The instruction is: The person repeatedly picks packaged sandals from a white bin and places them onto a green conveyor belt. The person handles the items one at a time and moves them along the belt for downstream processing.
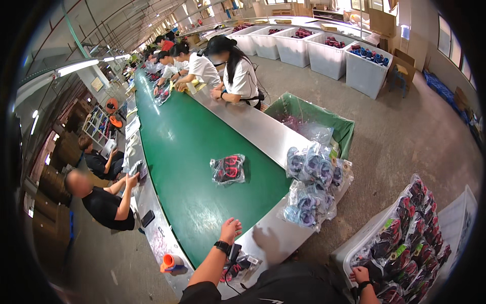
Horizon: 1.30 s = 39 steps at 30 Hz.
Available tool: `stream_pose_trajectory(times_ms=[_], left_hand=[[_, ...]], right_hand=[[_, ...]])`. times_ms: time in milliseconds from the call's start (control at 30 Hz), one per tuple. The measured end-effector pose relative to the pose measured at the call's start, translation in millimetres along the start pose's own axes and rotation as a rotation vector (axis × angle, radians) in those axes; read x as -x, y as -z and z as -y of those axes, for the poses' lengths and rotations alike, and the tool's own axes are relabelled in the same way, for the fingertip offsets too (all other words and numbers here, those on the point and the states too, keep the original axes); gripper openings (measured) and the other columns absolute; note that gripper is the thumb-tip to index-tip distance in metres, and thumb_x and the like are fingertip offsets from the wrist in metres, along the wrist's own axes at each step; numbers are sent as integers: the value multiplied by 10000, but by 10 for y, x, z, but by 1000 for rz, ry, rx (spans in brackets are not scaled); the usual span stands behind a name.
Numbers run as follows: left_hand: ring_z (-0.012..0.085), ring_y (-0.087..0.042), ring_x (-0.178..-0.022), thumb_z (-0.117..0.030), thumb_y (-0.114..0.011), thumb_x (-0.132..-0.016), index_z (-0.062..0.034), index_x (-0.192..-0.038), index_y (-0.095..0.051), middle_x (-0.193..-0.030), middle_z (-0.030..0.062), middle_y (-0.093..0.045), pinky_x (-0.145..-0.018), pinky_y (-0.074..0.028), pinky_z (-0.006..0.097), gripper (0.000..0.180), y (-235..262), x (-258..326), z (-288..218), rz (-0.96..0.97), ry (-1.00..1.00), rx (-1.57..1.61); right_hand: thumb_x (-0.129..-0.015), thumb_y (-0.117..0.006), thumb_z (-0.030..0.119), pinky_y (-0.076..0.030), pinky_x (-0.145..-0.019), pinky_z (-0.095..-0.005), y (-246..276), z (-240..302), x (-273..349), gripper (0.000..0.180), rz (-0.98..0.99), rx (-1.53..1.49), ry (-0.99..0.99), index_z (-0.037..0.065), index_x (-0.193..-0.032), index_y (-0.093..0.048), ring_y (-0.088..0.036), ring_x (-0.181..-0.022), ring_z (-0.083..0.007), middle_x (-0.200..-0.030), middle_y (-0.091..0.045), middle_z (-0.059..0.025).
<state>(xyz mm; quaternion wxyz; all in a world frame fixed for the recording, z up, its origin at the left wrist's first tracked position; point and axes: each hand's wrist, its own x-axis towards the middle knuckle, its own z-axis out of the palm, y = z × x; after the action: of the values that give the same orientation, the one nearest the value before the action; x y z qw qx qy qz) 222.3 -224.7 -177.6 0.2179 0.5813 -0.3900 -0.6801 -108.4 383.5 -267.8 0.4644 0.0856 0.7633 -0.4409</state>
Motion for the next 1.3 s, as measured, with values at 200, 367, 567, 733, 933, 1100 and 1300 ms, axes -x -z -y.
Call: stream_pose_trajectory(times_ms=[200, 367, 567, 733, 933, 1100, 1300], left_hand=[[174, -573, -782, -252, -645, -938, -79, -1091, -602, -898, 39, -588, -682, -517, 412, 235, -171, -1244, -514, -64, 92, 111], [323, -612, -743, -400, -691, -892, 27, -1101, -647, -945, 169, -644, -531, -498, 488, 478, -451, -2212, -837, -325, 144, 29], [446, -528, -1247, -541, -733, -827, -32, -1522, -315, -1434, 281, -466, -888, -539, 535, 958, -895, -2703, -1203, -586, 180, -24], [482, -473, -1264, -437, -808, -755, -293, -1604, -236, -1453, 316, -378, -1096, -380, 558, 1034, -1105, -2706, -1266, -722, 186, -272], [398, -623, -1109, -261, -792, -719, -206, -1545, -402, -1307, 276, -578, -1005, -484, 432, 915, -943, -2787, -1218, -288, -498, -299], [295, -545, -1247, -179, -729, -783, -75, -1614, -104, -1444, 198, -486, -1048, -452, 387, 1045, -1195, -2619, -819, -92, -168, 240], [237, -645, -898, -343, -637, -812, -232, -1395, -437, -1132, 44, -643, -626, -431, 357, 626, -1045, -1938, -469, 309, 200, 417]], right_hand=[[-922, -616, 171, -557, -510, -371, -125, -453, 477, 190, -163, 17, -56, -14, -913, -656, -672, -584, -238, -734, -685, -127], [-989, -577, 421, -480, -573, -379, -383, -567, 1205, 414, -151, 212, -249, 31, -1046, -702, -601, -635, -191, -797, -697, -93], [-966, -598, 481, -460, -704, -495, -683, -479, 1640, 499, -249, 377, -87, 2, -1054, -708, -616, -766, -304, -861, -691, -202], [-971, -630, 429, -488, -721, -427, -834, -325, 1641, 436, -216, 327, 18, 18, -1091, -712, -601, -801, -224, -892, -703, -160], [-977, -650, 376, -509, -662, -333, -815, 39, 1421, 411, -153, 268, -62, 24, -1188, -671, -620, -766, -159, -871, -685, -86], [-944, -612, 227, -515, -669, -321, -937, 386, 1333, 257, -150, 345, 98, -6, -881, -702, -659, -692, -128, -720, -697, -59], [-963, -633, 203, -536, -632, -283, -1086, 719, 1418, 254, -138, 88, -6, -8, -1105, -649, -683, -743, -151, -859, -690, -66]])
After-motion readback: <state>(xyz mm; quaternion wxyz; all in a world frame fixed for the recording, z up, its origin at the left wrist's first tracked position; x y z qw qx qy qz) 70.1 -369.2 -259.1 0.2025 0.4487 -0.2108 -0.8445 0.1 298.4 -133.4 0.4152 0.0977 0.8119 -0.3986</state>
